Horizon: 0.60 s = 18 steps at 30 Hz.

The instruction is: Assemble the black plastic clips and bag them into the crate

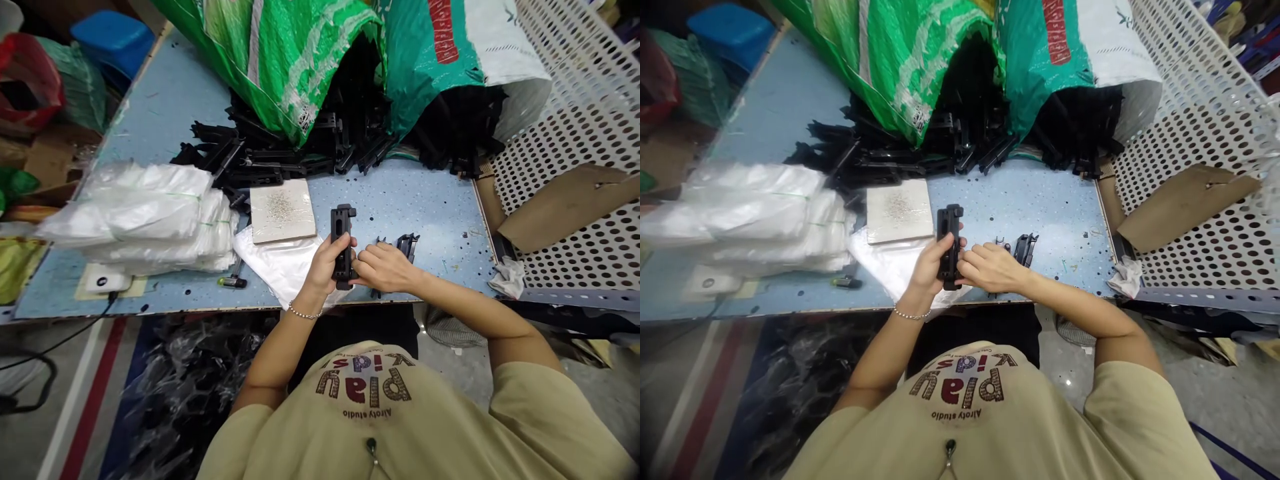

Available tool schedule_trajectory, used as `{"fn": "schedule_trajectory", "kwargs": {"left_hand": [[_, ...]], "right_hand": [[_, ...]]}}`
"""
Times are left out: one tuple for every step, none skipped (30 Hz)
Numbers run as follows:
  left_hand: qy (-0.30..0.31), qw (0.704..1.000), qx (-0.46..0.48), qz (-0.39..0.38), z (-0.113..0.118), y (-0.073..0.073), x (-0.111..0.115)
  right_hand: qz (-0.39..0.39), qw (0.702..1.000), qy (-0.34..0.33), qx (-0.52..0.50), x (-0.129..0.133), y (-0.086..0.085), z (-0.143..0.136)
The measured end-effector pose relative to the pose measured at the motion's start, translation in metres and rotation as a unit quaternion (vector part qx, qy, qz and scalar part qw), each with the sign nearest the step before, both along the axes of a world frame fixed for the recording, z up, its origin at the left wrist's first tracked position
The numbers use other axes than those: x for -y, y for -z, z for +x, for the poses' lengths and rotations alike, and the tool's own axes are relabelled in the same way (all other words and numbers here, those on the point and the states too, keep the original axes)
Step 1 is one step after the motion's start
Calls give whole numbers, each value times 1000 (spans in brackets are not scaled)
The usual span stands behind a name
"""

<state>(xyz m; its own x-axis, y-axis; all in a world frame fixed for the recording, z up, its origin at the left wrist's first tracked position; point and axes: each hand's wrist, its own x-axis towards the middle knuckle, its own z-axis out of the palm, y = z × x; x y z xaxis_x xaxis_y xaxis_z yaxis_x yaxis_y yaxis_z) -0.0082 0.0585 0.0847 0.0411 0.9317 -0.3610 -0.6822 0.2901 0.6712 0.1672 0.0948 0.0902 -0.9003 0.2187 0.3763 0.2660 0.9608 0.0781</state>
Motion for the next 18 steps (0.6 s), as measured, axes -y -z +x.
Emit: {"fn": "schedule_trajectory", "kwargs": {"left_hand": [[9, 1000, 11, -16, 2, 1, -1], [18, 999, 20, -35, 4, 1, -1], [29, 998, 30, -56, 7, 2, -2], [46, 995, 42, -79, 9, 3, -3], [70, 990, 60, -102, 11, 3, -4], [99, 985, 78, -122, 13, 3, -5], [124, 979, 92, -134, 14, 3, -6], [134, 977, 96, -135, 16, 3, -6], [125, 981, 84, -123, 17, 4, -5], [92, 989, 55, -97, 18, 6, -4], [40, 998, 4, -57, 18, 8, -2], [-24, 998, -65, -7, 17, 12, -1], [-85, 984, -147, 49, 16, 17, 1], [-132, 958, -232, 107, 13, 22, 3], [-162, 923, -310, 158, 10, 27, 4], [-180, 888, -373, 197, 7, 32, 4], [-187, 861, -418, 221, 4, 35, 3], [-186, 852, -434, 225, 1, 37, 1]], "right_hand": [[42, 999, -24, 2, -4, -4, 1], [69, 996, -51, 6, -9, -8, 2], [81, 993, -81, 13, -14, -14, 2], [79, 990, -112, 24, -20, -20, 2], [63, 987, -140, 39, -24, -26, 2], [33, 985, -162, 52, -28, -30, 1], [-12, 983, -174, 59, -30, -33, 0], [-73, 980, -174, 58, -30, -34, -2], [-152, 974, -160, 50, -28, -33, -4], [-253, 959, -125, 30, -25, -29, -7], [-360, 930, -77, 4, -20, -23, -9], [-452, 892, -23, -25, -14, -15, -12], [-530, 847, 25, -45, -8, -7, -15], [-596, 800, 57, -49, -4, 2, -17], [-650, 756, 72, -37, -1, 10, -18], [-690, 720, 73, -11, 0, 16, -18], [-717, 693, 69, 17, -2, 20, -18], [-731, 678, 71, 33, -5, 20, -16]]}}
